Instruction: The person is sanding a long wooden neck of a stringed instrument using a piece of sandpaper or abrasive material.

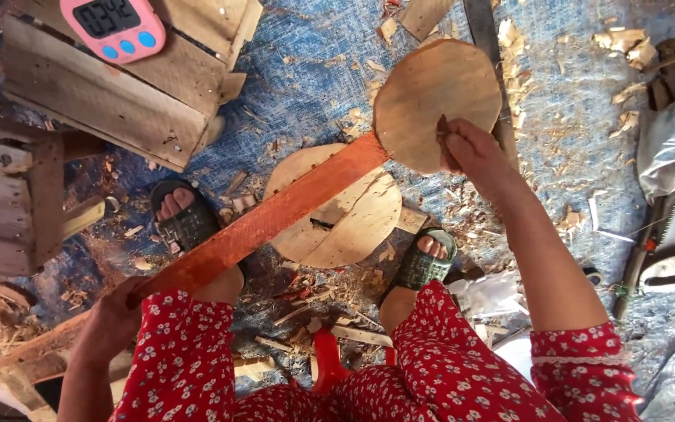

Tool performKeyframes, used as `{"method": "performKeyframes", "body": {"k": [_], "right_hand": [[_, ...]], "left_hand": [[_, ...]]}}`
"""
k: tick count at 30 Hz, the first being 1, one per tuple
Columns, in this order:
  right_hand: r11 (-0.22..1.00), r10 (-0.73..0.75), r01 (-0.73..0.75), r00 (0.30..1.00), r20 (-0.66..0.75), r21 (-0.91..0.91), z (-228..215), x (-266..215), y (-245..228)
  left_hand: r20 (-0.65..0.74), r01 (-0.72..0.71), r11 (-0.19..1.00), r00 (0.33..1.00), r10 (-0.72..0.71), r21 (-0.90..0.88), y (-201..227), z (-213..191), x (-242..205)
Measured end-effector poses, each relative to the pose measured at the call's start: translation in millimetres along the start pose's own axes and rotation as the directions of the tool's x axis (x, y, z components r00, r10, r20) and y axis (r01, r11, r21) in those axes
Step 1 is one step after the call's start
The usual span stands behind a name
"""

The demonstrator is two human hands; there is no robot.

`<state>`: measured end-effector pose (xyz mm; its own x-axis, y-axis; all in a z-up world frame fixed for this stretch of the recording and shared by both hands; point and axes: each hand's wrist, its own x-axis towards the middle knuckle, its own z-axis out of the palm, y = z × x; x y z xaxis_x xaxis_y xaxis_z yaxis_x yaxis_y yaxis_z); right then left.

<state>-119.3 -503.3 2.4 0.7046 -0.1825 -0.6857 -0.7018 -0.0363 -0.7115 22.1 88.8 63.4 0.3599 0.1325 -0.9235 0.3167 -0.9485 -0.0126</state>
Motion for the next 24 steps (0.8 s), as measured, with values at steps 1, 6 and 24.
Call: {"method": "performKeyframes", "body": {"k": [1,6,24], "right_hand": [[1.0,0.003,-0.003,1.0,0.001,-0.003,-1.7,-0.2,0.7],[0.946,-0.3,0.294,0.954,-0.025,-0.136,7.1,4.6,12.1],[0.613,-0.771,0.79,0.603,0.204,-0.019,131.5,-67.9,-123.7]], "left_hand": [[0.003,0.001,1.0,1.0,-0.001,-0.002,0.3,0.0,1.3],[-0.013,0.0,0.995,1.0,-0.002,-0.096,-1.3,0.4,-0.1],[-0.089,-0.996,0.083,0.081,0.993,0.02,236.0,35.9,-90.7]]}}
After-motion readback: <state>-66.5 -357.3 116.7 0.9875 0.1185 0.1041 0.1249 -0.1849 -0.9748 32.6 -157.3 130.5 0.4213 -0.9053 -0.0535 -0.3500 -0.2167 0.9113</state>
